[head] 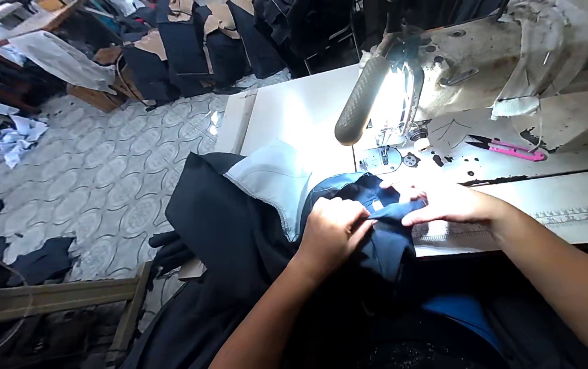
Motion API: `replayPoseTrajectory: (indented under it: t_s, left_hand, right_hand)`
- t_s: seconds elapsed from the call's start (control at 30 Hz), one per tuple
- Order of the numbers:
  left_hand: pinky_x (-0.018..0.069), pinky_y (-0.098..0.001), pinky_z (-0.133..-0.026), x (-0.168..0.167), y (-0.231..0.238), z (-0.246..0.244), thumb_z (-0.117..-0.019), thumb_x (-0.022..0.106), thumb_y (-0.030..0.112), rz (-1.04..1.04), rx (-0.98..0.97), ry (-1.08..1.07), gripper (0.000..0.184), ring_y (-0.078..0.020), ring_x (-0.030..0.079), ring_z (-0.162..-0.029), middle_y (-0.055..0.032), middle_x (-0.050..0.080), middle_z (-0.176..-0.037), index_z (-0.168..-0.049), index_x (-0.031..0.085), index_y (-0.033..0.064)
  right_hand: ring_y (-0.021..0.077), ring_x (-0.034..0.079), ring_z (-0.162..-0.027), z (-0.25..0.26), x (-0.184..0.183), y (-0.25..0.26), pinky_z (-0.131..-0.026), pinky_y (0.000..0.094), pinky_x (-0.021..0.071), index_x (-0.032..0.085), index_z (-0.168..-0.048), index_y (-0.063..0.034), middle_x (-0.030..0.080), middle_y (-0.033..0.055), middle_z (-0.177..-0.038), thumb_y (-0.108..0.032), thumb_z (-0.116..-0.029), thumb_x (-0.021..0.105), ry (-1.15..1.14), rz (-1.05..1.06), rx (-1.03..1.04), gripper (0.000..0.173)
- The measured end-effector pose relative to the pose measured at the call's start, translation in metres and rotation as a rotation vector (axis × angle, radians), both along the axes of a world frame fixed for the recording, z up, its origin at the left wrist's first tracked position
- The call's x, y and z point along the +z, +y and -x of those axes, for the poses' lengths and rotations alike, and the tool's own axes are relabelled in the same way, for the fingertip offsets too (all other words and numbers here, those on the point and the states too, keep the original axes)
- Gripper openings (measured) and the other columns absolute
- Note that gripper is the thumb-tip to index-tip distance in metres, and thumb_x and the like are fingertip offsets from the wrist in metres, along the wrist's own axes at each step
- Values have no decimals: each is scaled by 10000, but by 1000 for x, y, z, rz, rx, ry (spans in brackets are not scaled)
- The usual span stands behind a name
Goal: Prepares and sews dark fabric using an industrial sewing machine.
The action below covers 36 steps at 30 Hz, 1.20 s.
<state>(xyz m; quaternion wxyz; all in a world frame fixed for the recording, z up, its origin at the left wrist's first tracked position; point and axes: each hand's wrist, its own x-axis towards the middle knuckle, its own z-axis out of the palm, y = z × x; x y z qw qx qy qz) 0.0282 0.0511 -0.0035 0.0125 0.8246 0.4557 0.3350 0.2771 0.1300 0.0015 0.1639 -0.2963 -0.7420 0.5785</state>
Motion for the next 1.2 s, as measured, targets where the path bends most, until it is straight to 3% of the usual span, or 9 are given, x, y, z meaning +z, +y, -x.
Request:
replayPoseTrajectory:
  t_s: [0.1,0.2,0.3,0.53,0.7,0.8,1.0,1.1,1.2]
  left_hand:
    - [480,-367,-738,8,6,4,-927,679,297,295,-31,-132,237,-138,655,-765,-44,718,-805,-880,736,72]
    - [451,-260,-708,12,15,5,-904,692,298,420,-96,-213,235,-44,583,-743,4,657,-769,-842,713,72]
    - [410,-351,-866,9,18,9,-905,711,314,434,-171,-262,241,-72,574,-884,12,627,-850,-822,692,89]
    - [436,-308,-939,13,13,15,-946,677,263,492,-220,-319,197,-32,593,-981,25,668,-930,-884,719,81]
    - [445,-236,-922,13,12,16,-934,695,244,513,-238,-382,174,10,584,-979,47,663,-926,-864,706,86]
    - [457,-173,-879,14,13,17,-929,702,234,500,-242,-391,178,30,580,-956,42,659,-917,-855,707,72]
    - [501,-156,-893,10,11,15,-881,736,131,486,-256,-543,94,38,627,-972,42,704,-941,-853,693,53]
    - [539,-162,-836,8,7,10,-830,759,63,494,-211,-677,160,47,647,-876,99,689,-880,-909,621,81]
    - [553,-172,-853,5,2,10,-837,760,51,512,-237,-698,267,43,660,-884,103,690,-910,-1017,563,67]
  right_hand:
    - [-21,694,-903,-13,-16,-17,-854,179,573,622,-1190,-77,739,-98,-977,53,-819,649,290,177,-200,394]
    - [-33,681,-906,-11,-23,-29,-846,169,560,739,-1020,-105,746,-121,-967,97,-861,591,375,144,-342,296]
    - [-50,676,-908,-10,-24,-30,-856,149,559,739,-1044,-60,741,-105,-996,76,-870,631,304,57,-387,245]
    - [-131,607,-802,0,-24,-40,-774,74,507,732,-892,-9,701,-80,-851,-32,-898,648,152,-212,-561,87]
    - [-52,673,-824,2,-38,-46,-791,149,567,743,-929,-120,737,-130,-898,24,-867,657,468,37,-521,179]
    - [-61,674,-802,3,-37,-48,-776,135,571,745,-961,-94,738,-127,-906,19,-831,729,450,-5,-513,173]
    - [-94,645,-781,4,-34,-46,-750,103,543,731,-876,-80,722,-125,-866,-29,-850,730,330,-150,-590,57]
    - [-51,665,-796,9,-40,-48,-750,136,558,711,-864,-137,724,-118,-862,-3,-838,704,477,-34,-634,138]
    - [44,721,-914,17,-49,-57,-802,208,584,745,-896,-173,774,-12,-977,-117,-905,686,834,300,-475,81]
